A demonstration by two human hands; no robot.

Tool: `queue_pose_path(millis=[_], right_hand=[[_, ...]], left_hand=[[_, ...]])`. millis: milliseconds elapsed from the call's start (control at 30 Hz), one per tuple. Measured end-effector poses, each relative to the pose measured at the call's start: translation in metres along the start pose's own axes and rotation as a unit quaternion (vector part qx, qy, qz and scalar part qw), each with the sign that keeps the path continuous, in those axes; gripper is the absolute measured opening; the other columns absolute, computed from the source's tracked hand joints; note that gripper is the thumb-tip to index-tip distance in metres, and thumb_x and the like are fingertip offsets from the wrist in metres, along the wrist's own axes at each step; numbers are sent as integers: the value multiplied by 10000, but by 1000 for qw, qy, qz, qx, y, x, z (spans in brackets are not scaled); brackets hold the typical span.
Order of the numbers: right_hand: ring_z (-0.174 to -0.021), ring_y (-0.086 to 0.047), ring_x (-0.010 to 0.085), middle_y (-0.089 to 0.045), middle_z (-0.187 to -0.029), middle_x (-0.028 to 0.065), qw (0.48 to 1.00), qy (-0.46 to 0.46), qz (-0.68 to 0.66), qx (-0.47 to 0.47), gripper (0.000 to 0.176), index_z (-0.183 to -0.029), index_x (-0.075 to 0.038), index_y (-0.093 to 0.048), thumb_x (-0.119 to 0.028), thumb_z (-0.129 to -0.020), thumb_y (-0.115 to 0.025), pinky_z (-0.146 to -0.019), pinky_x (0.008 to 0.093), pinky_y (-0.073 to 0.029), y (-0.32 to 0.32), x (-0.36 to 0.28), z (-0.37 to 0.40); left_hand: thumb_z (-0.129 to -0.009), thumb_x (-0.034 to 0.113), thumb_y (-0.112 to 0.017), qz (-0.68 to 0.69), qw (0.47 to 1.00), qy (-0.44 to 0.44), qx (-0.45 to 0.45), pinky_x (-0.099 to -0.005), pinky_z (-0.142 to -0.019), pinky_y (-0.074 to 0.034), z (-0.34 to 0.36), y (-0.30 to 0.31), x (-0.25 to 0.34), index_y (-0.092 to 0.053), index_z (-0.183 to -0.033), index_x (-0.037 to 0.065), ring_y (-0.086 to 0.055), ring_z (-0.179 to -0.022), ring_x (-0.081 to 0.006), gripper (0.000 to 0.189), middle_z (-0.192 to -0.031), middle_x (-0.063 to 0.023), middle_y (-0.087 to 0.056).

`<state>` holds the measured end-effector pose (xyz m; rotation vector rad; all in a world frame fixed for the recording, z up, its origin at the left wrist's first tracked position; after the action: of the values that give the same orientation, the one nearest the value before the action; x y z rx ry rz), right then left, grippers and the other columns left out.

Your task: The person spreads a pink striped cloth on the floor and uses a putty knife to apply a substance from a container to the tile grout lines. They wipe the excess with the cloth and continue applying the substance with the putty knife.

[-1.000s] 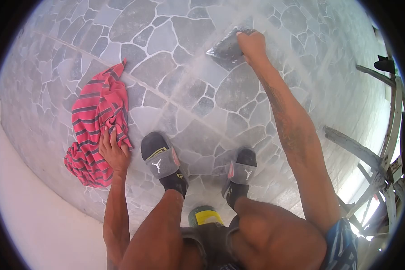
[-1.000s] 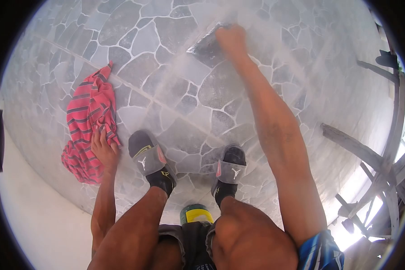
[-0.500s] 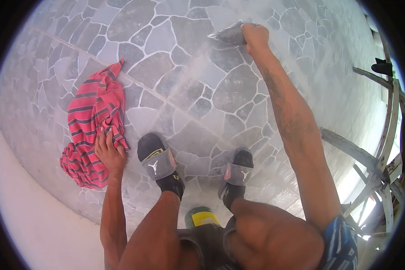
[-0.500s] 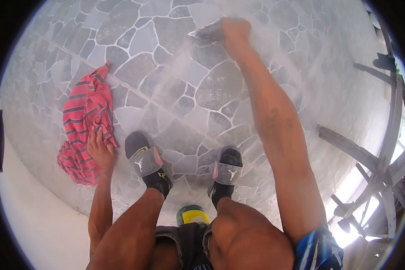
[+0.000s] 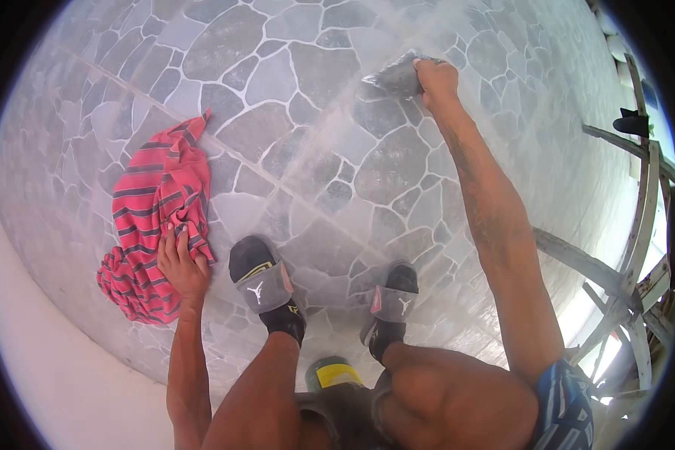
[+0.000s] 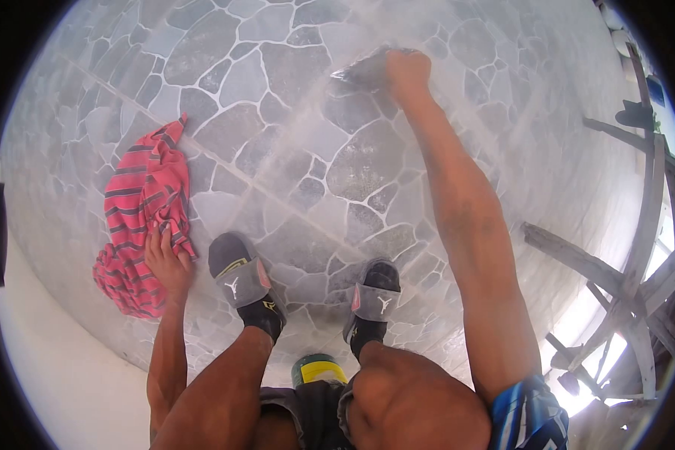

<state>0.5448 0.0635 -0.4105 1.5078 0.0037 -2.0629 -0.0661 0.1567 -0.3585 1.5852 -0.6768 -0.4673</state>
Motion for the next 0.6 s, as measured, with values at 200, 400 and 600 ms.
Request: queue_pose_path(millis=[200,400,600], right_hand=[[-880,-615,250,-603,-1025,188,999,11,16,35,356,-1055,169,-583,-52,-799,-693,-714,409,-510,16,-1,-17],[-927,-625,275,-598,-1095,192,999,-34,20,14,395,-1126,152,-562,-47,-815,-701,-762,435,-533,30,-2,-41],[-924,-636,260,-611,-1044,192,998,37,34,-30,365,-1093,163,-560,-35,-818,-697,-741,425,-546,26,3,-53]], left_hand=[[-830,180,-531,-3,1000,-9,3,-518,-1069,-322,0,2,-2,-521,-1368,123,-445,-1296,-395,541,-1473,-131,-476],[-839,183,-523,-11,1000,-3,-14,-522,-1069,-324,3,1,1,-520,-1370,120,-442,-1298,-396,535,-1474,-136,-474],[-843,188,-521,-6,1000,-8,4,-525,-1070,-324,-2,2,2,-520,-1371,118,-442,-1296,-396,533,-1475,-135,-473]])
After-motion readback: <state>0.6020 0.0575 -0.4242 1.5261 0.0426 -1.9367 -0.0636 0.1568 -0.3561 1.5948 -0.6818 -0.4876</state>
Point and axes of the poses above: each hand's wrist, its own z-axis away from the middle knuckle, its own y-axis out of the back of the hand, x = y × z, the point moved 10 cm from there along -z, towards the middle knuckle
